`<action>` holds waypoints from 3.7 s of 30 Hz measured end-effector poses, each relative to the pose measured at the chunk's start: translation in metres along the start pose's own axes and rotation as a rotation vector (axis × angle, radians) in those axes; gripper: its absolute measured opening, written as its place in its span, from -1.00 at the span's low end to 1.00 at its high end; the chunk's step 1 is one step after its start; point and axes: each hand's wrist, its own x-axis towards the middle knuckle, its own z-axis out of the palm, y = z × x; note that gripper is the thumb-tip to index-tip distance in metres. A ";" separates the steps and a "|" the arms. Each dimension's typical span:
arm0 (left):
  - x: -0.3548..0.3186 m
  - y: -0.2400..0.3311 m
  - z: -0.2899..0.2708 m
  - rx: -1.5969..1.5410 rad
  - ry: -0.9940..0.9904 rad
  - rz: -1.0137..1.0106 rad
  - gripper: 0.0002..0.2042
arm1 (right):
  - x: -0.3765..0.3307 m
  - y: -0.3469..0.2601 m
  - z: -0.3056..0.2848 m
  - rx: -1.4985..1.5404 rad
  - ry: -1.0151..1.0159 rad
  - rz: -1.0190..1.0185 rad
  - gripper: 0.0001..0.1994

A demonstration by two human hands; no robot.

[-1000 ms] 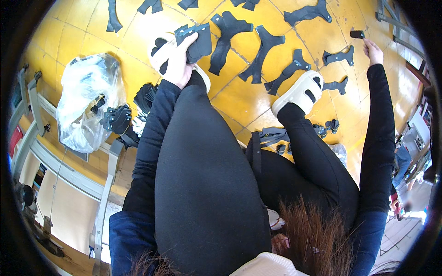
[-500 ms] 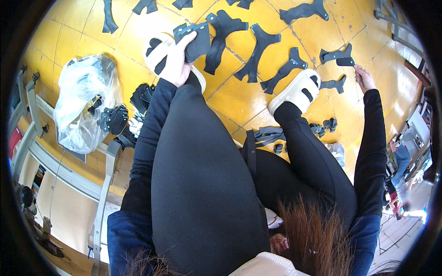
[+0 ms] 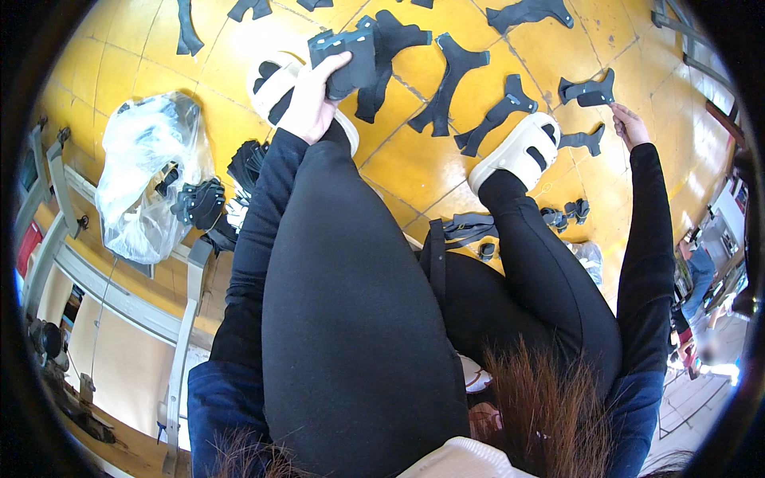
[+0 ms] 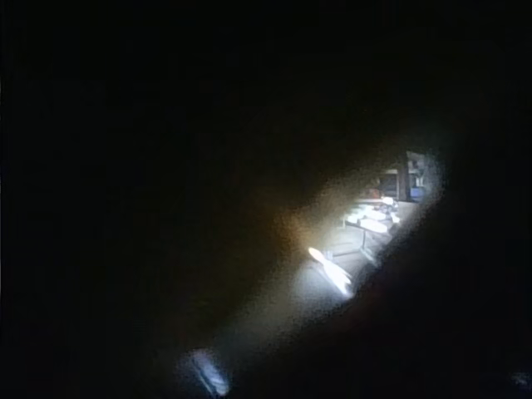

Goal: The person sits on the floor and repeatedly picks up small black plastic parts, aligns them into stacks, and places them down. The person handles the parts by hand, organizing them into neat piles on the yellow floor.

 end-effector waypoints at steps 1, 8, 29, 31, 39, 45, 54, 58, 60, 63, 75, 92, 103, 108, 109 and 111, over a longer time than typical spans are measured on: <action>0.000 -0.002 0.000 0.009 -0.024 0.008 -0.67 | 0.002 0.001 -0.002 -0.069 0.051 0.019 -0.69; 0.001 -0.011 0.009 0.077 -0.137 0.034 -0.68 | 0.024 -0.017 0.023 -0.515 0.093 -0.145 -0.66; 0.002 -0.014 0.001 0.276 -0.213 0.094 -0.66 | -0.097 -0.139 0.359 -0.358 -0.686 -0.634 -0.76; 0.001 -0.009 0.005 0.289 -0.249 0.088 -0.65 | -0.100 -0.137 0.355 -0.350 -0.640 -0.610 -0.76; 0.004 -0.011 0.003 0.278 -0.195 0.105 -0.60 | -0.103 -0.135 0.358 -0.216 -0.492 -0.559 -0.77; 0.011 -0.004 0.003 0.171 -0.112 0.198 -0.58 | -0.101 -0.137 0.369 -0.104 -0.413 -0.651 -0.73; 0.014 -0.004 -0.001 0.106 -0.039 0.247 -0.56 | -0.101 -0.135 0.375 -0.127 -0.350 -0.704 -0.73; 0.013 -0.004 -0.001 0.109 -0.075 0.249 -0.56 | -0.100 -0.133 0.372 -0.132 -0.354 -0.692 -0.73; 0.011 -0.002 0.001 0.106 -0.085 0.253 -0.56 | -0.101 -0.133 0.372 -0.132 -0.352 -0.688 -0.73; 0.011 -0.003 0.000 0.112 -0.090 0.256 -0.56 | -0.103 -0.132 0.372 -0.127 -0.343 -0.683 -0.73; 0.018 0.011 -0.019 0.026 0.082 0.350 -0.61 | -0.097 -0.121 0.377 -0.166 -0.416 -0.692 -0.78; 0.011 0.013 -0.011 0.243 -0.029 0.463 -0.61 | -0.101 -0.125 0.386 -0.081 -0.402 -0.681 -0.67; 0.008 -0.006 0.003 0.341 -0.214 0.264 -0.58 | -0.118 -0.144 0.387 -0.403 -0.262 -1.207 -0.68; 0.005 -0.005 0.007 0.456 -0.239 0.267 -0.56 | -0.124 -0.142 0.394 -0.426 -0.188 -1.300 -0.72; 0.004 -0.005 0.009 0.465 -0.229 0.257 -0.56 | -0.123 -0.142 0.395 -0.434 -0.179 -1.314 -0.74; 0.005 -0.007 0.007 0.446 -0.247 0.239 -0.55 | -0.123 -0.143 0.394 -0.453 -0.159 -1.346 -0.78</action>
